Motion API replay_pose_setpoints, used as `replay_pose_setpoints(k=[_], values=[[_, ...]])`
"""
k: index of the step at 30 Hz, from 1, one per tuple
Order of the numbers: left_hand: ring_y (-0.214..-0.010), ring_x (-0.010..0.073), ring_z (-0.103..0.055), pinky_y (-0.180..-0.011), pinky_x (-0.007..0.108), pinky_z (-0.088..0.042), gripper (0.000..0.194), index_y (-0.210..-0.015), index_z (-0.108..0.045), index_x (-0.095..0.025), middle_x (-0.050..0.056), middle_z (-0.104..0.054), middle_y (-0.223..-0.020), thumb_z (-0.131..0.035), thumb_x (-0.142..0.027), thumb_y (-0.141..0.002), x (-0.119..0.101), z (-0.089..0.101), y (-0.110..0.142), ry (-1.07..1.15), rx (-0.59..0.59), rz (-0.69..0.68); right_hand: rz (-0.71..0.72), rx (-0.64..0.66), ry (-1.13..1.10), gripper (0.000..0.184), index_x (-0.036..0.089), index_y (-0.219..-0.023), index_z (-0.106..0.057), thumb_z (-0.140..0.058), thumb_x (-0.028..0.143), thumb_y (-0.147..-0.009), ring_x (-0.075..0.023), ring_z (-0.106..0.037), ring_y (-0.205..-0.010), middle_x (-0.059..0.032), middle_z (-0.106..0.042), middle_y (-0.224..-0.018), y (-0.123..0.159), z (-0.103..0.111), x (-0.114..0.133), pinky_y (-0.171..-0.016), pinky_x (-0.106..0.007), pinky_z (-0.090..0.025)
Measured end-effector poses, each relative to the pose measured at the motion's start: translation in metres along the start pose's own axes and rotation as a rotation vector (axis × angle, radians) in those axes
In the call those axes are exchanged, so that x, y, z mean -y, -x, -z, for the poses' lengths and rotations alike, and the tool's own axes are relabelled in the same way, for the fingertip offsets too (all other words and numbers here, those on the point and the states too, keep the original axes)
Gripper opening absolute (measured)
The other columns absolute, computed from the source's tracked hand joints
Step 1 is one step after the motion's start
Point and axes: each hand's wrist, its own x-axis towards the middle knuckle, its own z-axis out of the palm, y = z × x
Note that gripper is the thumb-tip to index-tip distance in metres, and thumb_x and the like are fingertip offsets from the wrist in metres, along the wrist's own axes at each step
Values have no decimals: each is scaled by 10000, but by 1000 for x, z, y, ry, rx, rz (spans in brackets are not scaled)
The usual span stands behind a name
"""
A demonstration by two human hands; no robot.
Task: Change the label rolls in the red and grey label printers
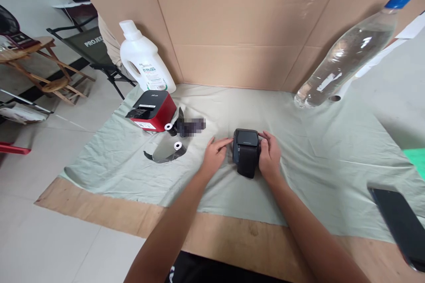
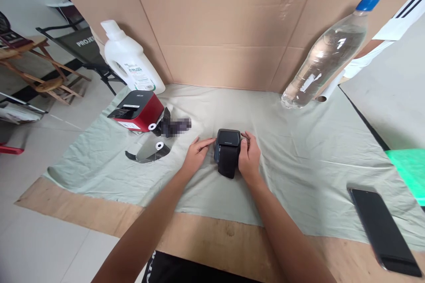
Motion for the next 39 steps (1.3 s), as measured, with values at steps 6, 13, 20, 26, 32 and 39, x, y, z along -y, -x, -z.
replay_pose_setpoints(k=[6,13,20,26,32,39], values=[[-1197,201,-711,-1251,446,-401,412,-1137,-806,-280,2,-787,-1237,-502,-75,-949,-6,3,2,45,-42,-28,-10,-83,-83,354,199,-1157,-666,-446,447,-1033,-280,-707,-968,-130,-758,-1086,3,3,3,-890,-485,-567],[-1061,209,-725,-1069,385,-548,415,-1169,-806,-258,12,-812,-1116,-512,-79,-936,-3,4,2,47,-41,6,-7,-77,-126,360,205,-1126,-697,-423,422,-1039,-282,-722,-1021,-136,-770,-1135,5,7,12,-900,-477,-586],[-1067,210,-724,-1052,368,-559,415,-1176,-805,-266,9,-810,-1115,-518,-84,-939,-3,4,2,51,-40,7,38,124,-92,437,239,-1406,-595,-395,426,-1066,-274,-620,-1302,-123,-639,-1456,-1,4,8,-1130,-512,-485],[-1052,208,-728,-1055,369,-560,413,-1190,-802,-271,8,-811,-1109,-517,-94,-948,-2,4,2,48,-33,-1,28,199,-52,432,248,-1396,-608,-400,435,-1068,-278,-565,-1374,-107,-636,-1468,-7,2,6,-1208,-539,-385],[-1113,216,-723,-1082,372,-550,396,-1185,-802,-261,10,-806,-1147,-519,-103,-957,-2,4,3,54,-35,-10,28,166,-38,423,248,-1360,-648,-438,436,-1045,-280,-621,-1272,-108,-676,-1408,-6,1,4,-1110,-522,-467],[-1091,225,-735,-1069,379,-557,406,-1179,-811,-244,26,-812,-1133,-530,-87,-931,1,2,-2,62,-33,-22,144,323,401,303,255,-906,-835,-681,511,-857,-289,-659,-889,-118,-689,-1041,-60,1,3,-886,-497,-551]])
